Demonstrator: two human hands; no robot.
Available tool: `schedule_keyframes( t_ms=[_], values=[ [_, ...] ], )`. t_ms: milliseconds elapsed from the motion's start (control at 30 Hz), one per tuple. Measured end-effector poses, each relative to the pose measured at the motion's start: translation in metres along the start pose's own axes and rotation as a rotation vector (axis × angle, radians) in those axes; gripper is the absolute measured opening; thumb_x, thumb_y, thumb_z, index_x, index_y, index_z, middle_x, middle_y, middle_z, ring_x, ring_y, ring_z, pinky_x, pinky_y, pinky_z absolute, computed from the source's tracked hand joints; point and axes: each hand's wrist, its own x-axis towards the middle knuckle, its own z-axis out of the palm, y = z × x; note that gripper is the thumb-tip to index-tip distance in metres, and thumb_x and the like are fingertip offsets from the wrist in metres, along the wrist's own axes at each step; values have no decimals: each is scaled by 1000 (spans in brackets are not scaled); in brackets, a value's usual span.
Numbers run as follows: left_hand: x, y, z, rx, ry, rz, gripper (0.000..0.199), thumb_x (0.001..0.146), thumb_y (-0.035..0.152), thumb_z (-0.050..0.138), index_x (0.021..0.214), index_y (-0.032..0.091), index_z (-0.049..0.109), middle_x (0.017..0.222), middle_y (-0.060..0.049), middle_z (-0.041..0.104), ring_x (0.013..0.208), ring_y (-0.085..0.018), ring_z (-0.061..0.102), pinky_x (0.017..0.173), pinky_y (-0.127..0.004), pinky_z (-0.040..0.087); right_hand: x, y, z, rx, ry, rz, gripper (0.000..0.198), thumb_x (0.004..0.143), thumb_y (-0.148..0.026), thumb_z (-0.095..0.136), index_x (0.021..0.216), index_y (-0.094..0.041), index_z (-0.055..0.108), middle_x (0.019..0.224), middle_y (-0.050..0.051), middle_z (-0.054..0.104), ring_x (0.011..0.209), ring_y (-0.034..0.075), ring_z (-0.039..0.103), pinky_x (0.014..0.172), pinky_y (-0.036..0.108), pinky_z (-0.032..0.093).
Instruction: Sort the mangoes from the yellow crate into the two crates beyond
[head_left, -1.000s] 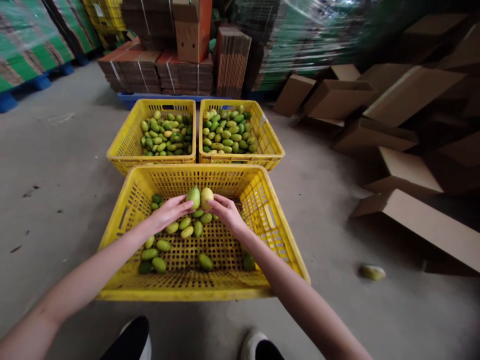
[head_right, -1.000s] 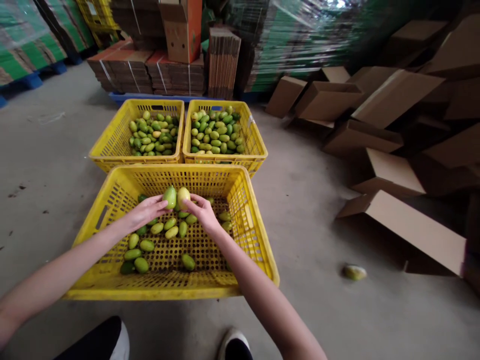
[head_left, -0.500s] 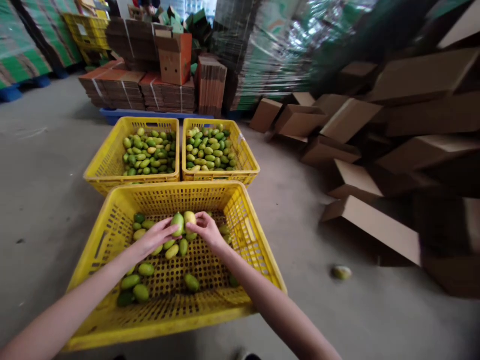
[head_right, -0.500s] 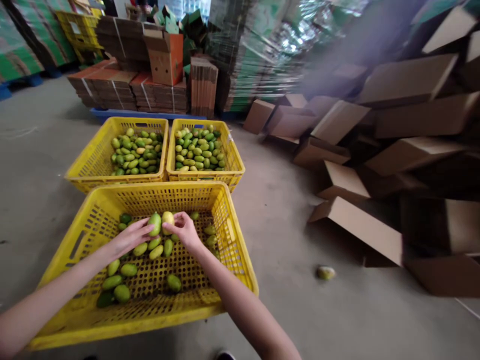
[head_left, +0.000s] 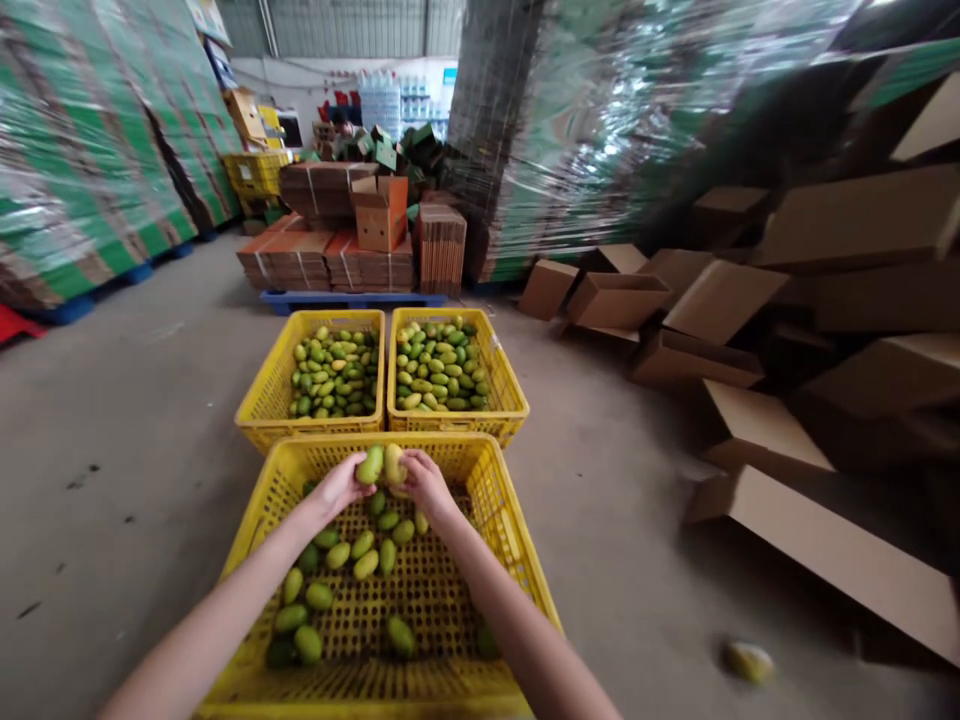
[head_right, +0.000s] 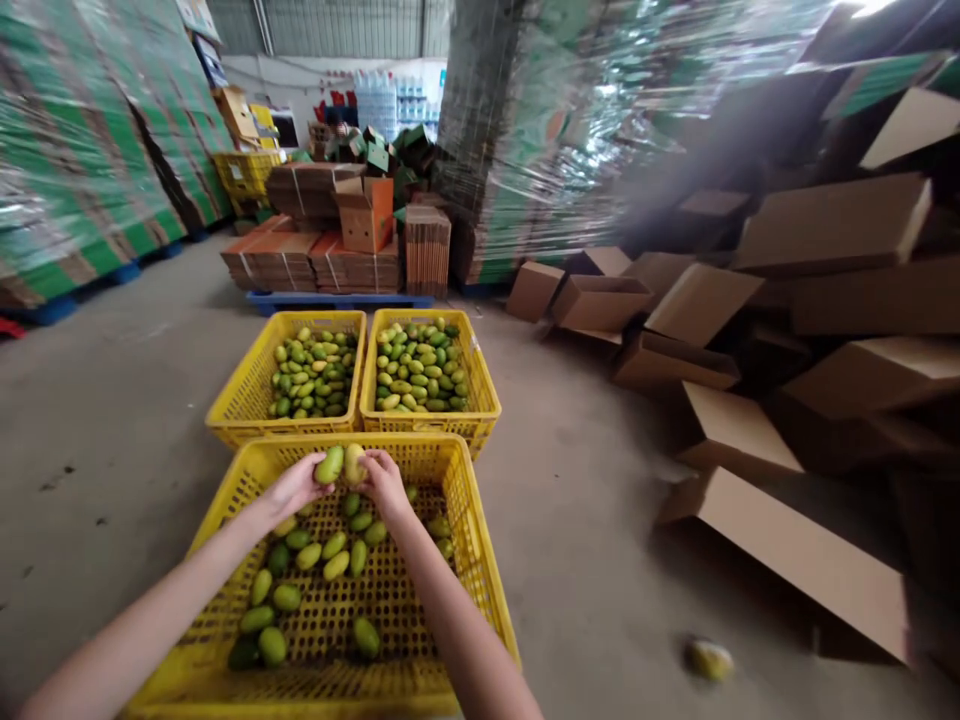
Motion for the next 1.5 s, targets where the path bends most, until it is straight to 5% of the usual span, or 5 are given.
schedule_keyframes(
  t_ms=[233,500,1100,1267,1500],
  values=[
    [-24,5,13,-260,-85,199,11,88,11,51,89,13,62,72,-2,64,59,-11,58,51,-20,43,-20,-30,39,101,5,-78,29,59,-43,74,77,-21,65,74,-1,63,70,17,56,59,27,47],
    [-29,-32,-5,-297,-93,175,9,86,28,65,89,19,64,91,-7,71,83,-19,68,69,-27,51,-59,-8,35,92,84,-4,35,61,-47,81,79,-19,71,73,1,66,69,16,58,62,26,46],
    [-48,-16,-6,-239,1,224,22,80,22,75,100,18,66,95,-5,70,89,-13,67,73,-19,50,-58,-17,30,145,49,121,36,63,-42,79,89,-22,64,82,0,66,68,15,59,57,25,47],
    [-52,-11,0,-338,65,154,9,91,10,57,90,15,64,87,-5,71,75,-10,66,70,-18,52,-57,-11,32,104,73,67,35,66,-43,77,94,-24,66,85,1,68,72,18,62,64,30,53],
    [-58,-13,1,-291,-18,172,12,90,14,62,101,16,66,100,-9,73,92,-18,72,81,-26,57,-64,-9,36,-40,86,-62,47,62,-46,82,100,-21,70,98,6,72,79,19,63,67,28,51]
  ],
)
